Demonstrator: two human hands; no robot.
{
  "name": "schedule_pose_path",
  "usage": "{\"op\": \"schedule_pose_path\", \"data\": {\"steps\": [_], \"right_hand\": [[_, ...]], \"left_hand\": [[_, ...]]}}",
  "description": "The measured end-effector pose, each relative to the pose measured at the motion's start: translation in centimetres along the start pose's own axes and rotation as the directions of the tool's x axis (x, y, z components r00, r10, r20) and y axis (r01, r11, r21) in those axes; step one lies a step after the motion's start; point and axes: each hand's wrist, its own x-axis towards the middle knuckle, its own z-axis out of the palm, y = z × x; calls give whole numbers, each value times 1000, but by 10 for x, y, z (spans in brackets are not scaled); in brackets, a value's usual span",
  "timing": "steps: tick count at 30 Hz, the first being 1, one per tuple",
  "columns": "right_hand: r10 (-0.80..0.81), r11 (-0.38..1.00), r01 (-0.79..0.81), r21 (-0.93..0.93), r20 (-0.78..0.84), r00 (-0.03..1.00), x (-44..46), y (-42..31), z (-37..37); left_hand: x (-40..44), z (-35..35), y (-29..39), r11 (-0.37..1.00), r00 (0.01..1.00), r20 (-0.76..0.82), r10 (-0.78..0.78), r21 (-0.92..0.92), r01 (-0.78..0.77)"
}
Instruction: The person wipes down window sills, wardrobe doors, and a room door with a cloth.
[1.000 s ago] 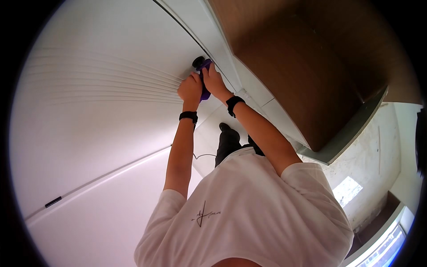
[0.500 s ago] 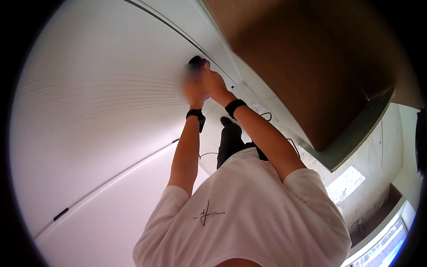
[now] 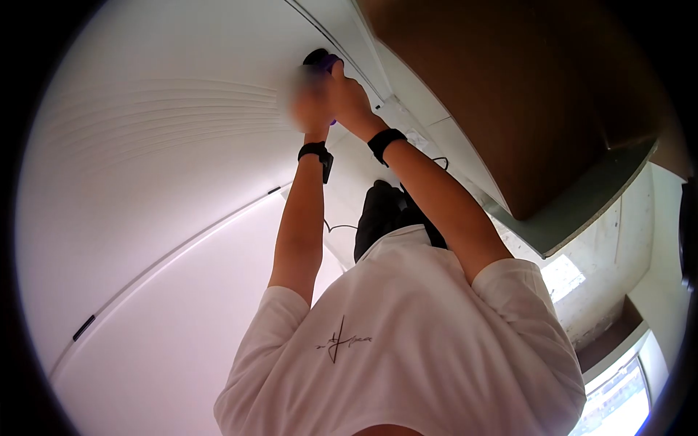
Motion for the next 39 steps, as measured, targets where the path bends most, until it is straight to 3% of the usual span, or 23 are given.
{"op": "schedule_pose_path", "data": {"steps": [2,4,8,11,17,20,23,25,27,32,35,39], "right_hand": [[-14,1000,14,1,6,1000,-12,-1,-6],[106,993,-107,55,34,994,-27,-7,-17],[7,1000,-7,-2,19,1000,-58,10,-11],[145,978,-145,147,5,989,-90,0,-28],[165,958,-154,241,-24,986,-154,-1,-40],[199,952,-193,236,-3,980,-186,-1,-48],[216,950,-218,222,32,976,-220,-1,-57],[216,950,-222,220,53,975,-242,-2,-61],[241,959,-253,130,101,965,-260,-6,-65],[138,980,-156,123,141,980,-307,3,-76],[25,990,-46,133,155,988,-326,12,-90],[-134,987,115,112,179,975,-354,15,-118]], "left_hand": [[-11,-14,10,1000,998,52,-18,19,17],[-23,-28,19,1000,997,81,19,-2,-19],[-51,-54,35,997,993,113,40,65,-48],[-77,-75,41,987,986,122,115,95,-126],[-127,-94,34,988,991,117,59,134,-75],[-156,-105,36,992,991,108,79,86,-88],[-187,-121,39,999,981,190,-39,-19,43],[-207,-131,40,974,996,89,-9,-227,29],[-226,-142,40,957,997,72,0,-289,21],[-279,-172,55,914,996,70,-55,-398,78],[-305,-178,65,918,996,-63,-60,-396,30],[-341,-196,93,852,964,-83,-254,-491,182]]}}
